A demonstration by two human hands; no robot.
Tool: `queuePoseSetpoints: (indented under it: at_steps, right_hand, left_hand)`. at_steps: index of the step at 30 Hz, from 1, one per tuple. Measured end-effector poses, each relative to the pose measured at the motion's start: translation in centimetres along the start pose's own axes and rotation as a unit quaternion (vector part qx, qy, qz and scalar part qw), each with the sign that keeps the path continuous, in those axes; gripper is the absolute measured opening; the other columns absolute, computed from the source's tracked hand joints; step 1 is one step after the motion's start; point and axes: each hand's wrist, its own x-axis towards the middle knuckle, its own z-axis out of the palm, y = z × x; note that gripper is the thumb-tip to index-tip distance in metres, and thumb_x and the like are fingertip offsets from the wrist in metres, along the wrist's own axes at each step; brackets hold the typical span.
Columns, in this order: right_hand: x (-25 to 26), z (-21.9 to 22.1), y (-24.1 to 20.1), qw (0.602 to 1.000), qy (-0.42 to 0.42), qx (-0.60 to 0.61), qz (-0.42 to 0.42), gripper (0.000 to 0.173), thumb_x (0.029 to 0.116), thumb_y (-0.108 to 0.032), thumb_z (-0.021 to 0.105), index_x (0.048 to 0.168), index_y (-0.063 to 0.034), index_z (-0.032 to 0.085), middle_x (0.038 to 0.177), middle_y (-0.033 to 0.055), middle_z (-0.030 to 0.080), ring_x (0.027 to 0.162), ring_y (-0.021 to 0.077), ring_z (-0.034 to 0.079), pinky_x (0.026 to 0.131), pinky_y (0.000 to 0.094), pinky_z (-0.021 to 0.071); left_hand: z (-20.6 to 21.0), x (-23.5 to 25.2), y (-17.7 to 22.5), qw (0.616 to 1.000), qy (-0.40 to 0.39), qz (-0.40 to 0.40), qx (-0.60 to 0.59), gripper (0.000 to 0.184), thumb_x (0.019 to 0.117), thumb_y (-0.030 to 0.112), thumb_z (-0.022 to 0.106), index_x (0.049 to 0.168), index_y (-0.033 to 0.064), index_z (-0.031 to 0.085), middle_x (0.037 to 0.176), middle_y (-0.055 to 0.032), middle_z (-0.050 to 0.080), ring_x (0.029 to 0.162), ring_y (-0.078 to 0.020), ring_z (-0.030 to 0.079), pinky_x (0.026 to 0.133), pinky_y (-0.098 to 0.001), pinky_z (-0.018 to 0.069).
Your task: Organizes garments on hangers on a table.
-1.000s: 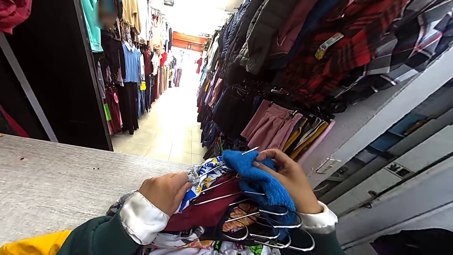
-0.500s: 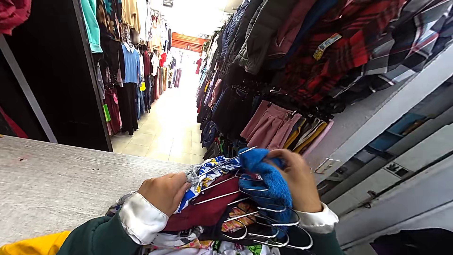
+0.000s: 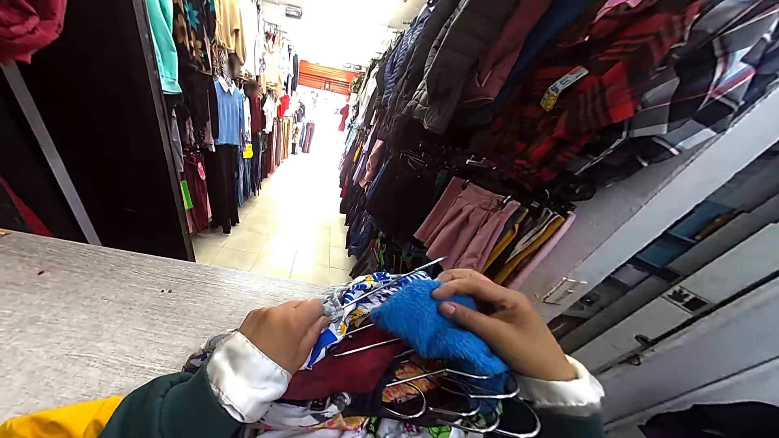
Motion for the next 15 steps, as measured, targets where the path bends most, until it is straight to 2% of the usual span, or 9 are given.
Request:
queuePoseSetpoints:
  at_steps: [2, 4, 5, 7, 9, 11, 13, 14, 15]
  right_hand:
    - [0.1, 0.0, 1.2, 0.991, 0.059, -0.113, 0.033, 0.018, 0.0935, -0.018, 0.071, 0.111, -0.0144, 0.075, 0.108, 0.0017, 0.073, 0.095, 0.015, 0.07, 0.082, 0.036, 0.0599]
    - [0.3, -0.3, 2.4, 0.967, 0.118, -0.212, 0.076, 0.019, 0.0948, -0.015, 0.071, 0.113, -0.0088, 0.075, 0.111, 0.0115, 0.071, 0.102, 0.0248, 0.067, 0.089, 0.049, 0.054]
    - [0.3, -0.4, 2.3, 0.97, 0.109, -0.2, 0.086, 0.021, 0.0953, -0.014, 0.07, 0.114, -0.008, 0.074, 0.113, 0.0126, 0.07, 0.105, 0.0256, 0.066, 0.091, 0.0493, 0.0532]
    - [0.4, -0.3, 1.3, 0.992, 0.02, -0.101, 0.07, 0.023, 0.0951, -0.019, 0.066, 0.115, -0.0139, 0.076, 0.116, 0.0044, 0.072, 0.106, 0.0181, 0.069, 0.092, 0.0378, 0.0582]
    - [0.3, -0.3, 1.4, 0.995, -0.035, -0.077, 0.057, 0.023, 0.096, -0.018, 0.065, 0.115, -0.0146, 0.077, 0.119, 0.003, 0.072, 0.112, 0.0175, 0.067, 0.097, 0.0358, 0.0569]
    - [0.1, -0.5, 2.4, 0.977, 0.026, -0.198, 0.077, 0.022, 0.0954, -0.011, 0.063, 0.113, -0.0123, 0.077, 0.115, 0.0071, 0.072, 0.11, 0.0217, 0.067, 0.096, 0.0443, 0.055]
    - [0.4, -1.0, 3.2, 0.952, 0.118, -0.279, 0.05, 0.022, 0.0972, -0.008, 0.064, 0.116, -0.003, 0.075, 0.115, 0.0206, 0.07, 0.112, 0.0357, 0.064, 0.095, 0.0572, 0.0503]
    - [0.5, -1.4, 3.0, 0.949, 0.155, -0.273, 0.016, 0.025, 0.0988, -0.013, 0.062, 0.12, -0.0034, 0.073, 0.119, 0.0194, 0.068, 0.115, 0.0339, 0.063, 0.097, 0.0547, 0.0501]
    - [0.6, -1.5, 2.2, 0.952, 0.189, -0.242, -0.017, 0.029, 0.1001, -0.02, 0.06, 0.124, -0.0073, 0.071, 0.124, 0.0135, 0.067, 0.117, 0.0263, 0.062, 0.098, 0.0466, 0.0519]
  left_hand:
    - [0.1, -0.1, 0.1, 1.0, -0.002, -0.006, 0.001, 0.033, 0.0988, 0.028, 0.055, 0.078, 0.0045, 0.067, 0.065, -0.0099, 0.063, 0.058, -0.0257, 0.067, 0.048, -0.0441, 0.0519]
    - [-0.1, 0.0, 0.3, 1.0, -0.007, -0.013, -0.003, 0.032, 0.0983, 0.026, 0.057, 0.079, 0.0032, 0.068, 0.066, -0.0116, 0.064, 0.059, -0.0281, 0.068, 0.05, -0.0463, 0.0526]
    - [-0.2, 0.0, 0.3, 1.0, -0.012, -0.012, -0.003, 0.032, 0.0986, 0.026, 0.056, 0.08, 0.0031, 0.068, 0.067, -0.0119, 0.065, 0.06, -0.0284, 0.068, 0.05, -0.0466, 0.053]
    - [-0.3, 0.1, 0.1, 1.0, -0.018, -0.011, -0.004, 0.033, 0.1, 0.027, 0.054, 0.08, 0.0037, 0.067, 0.068, -0.0116, 0.064, 0.06, -0.028, 0.068, 0.05, -0.0464, 0.0528]
    - [-0.2, 0.0, 0.0, 1.0, -0.011, -0.007, -0.001, 0.033, 0.0997, 0.027, 0.054, 0.079, 0.0042, 0.067, 0.066, -0.0106, 0.063, 0.059, -0.0268, 0.067, 0.049, -0.0448, 0.052]
    - [-0.1, -0.1, 0.2, 1.0, -0.011, -0.006, 0.003, 0.033, 0.0992, 0.027, 0.055, 0.079, 0.0039, 0.067, 0.066, -0.0107, 0.063, 0.059, -0.0271, 0.067, 0.049, -0.0449, 0.0525]
    - [-0.5, 0.1, 0.6, 0.999, -0.03, -0.018, -0.007, 0.032, 0.099, 0.024, 0.057, 0.081, 0.001, 0.068, 0.068, -0.014, 0.065, 0.062, -0.031, 0.069, 0.052, -0.0484, 0.0536]
    - [-0.7, 0.2, 0.7, 0.999, -0.038, -0.024, -0.01, 0.031, 0.0992, 0.024, 0.056, 0.081, 0.0002, 0.067, 0.069, -0.0152, 0.066, 0.063, -0.0323, 0.069, 0.052, -0.0497, 0.0536]
    - [-0.9, 0.2, 0.7, 0.999, -0.042, -0.028, -0.011, 0.031, 0.0997, 0.024, 0.056, 0.082, 0.0002, 0.067, 0.07, -0.0155, 0.066, 0.064, -0.0327, 0.07, 0.053, -0.0501, 0.0536]
